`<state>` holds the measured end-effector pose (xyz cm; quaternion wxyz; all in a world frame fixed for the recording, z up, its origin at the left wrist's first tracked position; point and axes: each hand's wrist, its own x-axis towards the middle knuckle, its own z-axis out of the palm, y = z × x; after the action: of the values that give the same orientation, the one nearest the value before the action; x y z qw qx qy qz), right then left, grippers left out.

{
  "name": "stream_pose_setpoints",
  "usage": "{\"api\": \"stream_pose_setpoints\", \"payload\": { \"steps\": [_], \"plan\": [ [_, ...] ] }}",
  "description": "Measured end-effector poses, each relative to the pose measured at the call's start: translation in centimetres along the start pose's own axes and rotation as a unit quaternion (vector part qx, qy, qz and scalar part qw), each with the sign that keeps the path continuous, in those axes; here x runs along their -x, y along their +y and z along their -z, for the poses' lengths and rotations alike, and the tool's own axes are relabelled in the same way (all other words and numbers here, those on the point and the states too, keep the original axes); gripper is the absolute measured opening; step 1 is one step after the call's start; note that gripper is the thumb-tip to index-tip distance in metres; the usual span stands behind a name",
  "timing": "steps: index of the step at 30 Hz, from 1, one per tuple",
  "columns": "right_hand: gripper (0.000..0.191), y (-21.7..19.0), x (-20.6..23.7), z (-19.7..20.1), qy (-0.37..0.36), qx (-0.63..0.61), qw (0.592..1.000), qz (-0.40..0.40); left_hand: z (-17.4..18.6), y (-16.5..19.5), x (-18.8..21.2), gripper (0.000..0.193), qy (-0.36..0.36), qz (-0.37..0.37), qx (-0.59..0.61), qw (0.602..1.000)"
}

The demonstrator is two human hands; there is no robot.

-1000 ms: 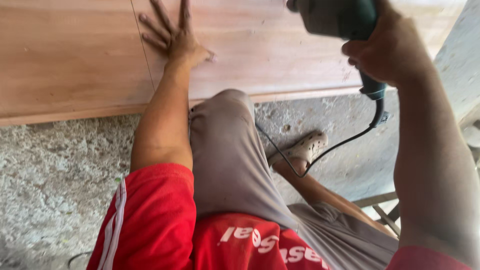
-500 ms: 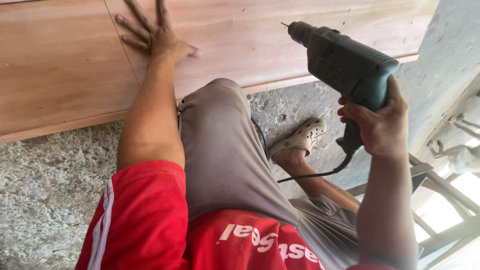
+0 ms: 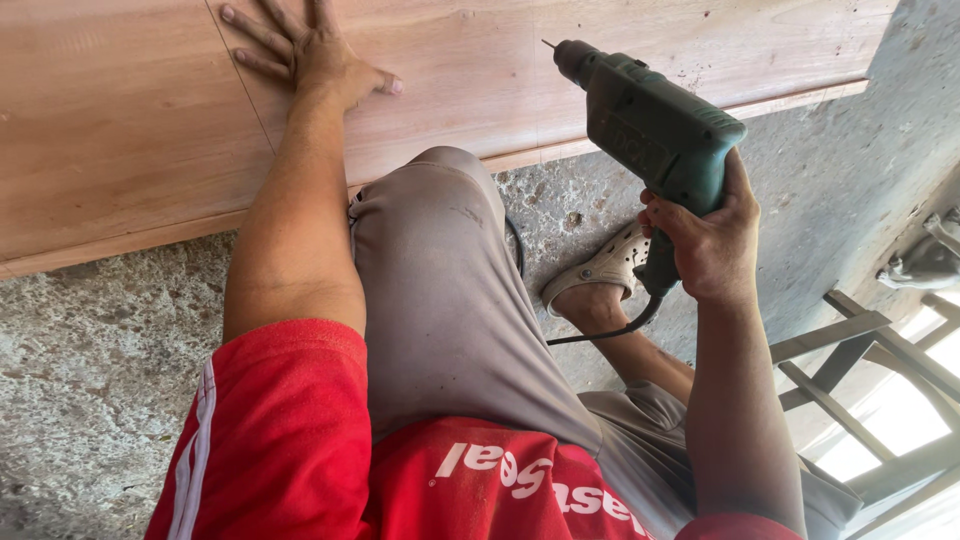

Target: The person sits on the floor holding a long wooden board steady with one hand while drilling a series of holes along a marked line with a corded electric drill. They reposition the board and continue drilling more holes, then stand up at the end carrying the drill.

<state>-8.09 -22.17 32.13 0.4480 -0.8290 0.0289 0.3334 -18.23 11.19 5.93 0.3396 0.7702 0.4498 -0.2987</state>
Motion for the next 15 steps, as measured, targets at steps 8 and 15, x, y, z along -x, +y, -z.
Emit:
{"api": "stream_pose_setpoints", "payload": {
  "steps": [8, 15],
  "plan": [
    [0.055, -0.09, -0.15, -0.25, -0.002, 0.037, 0.999, -0.010, -0.48, -0.37, -0.63, 0.140, -0.005, 0.000, -0.019, 1.000],
    [0.057, 0.32, -0.37, -0.04, -0.004, 0.034, 0.999, -0.010, -0.76, -0.63, -0.59, 0.139, -0.010, -0.005, -0.009, 1.000]
  ]
}}
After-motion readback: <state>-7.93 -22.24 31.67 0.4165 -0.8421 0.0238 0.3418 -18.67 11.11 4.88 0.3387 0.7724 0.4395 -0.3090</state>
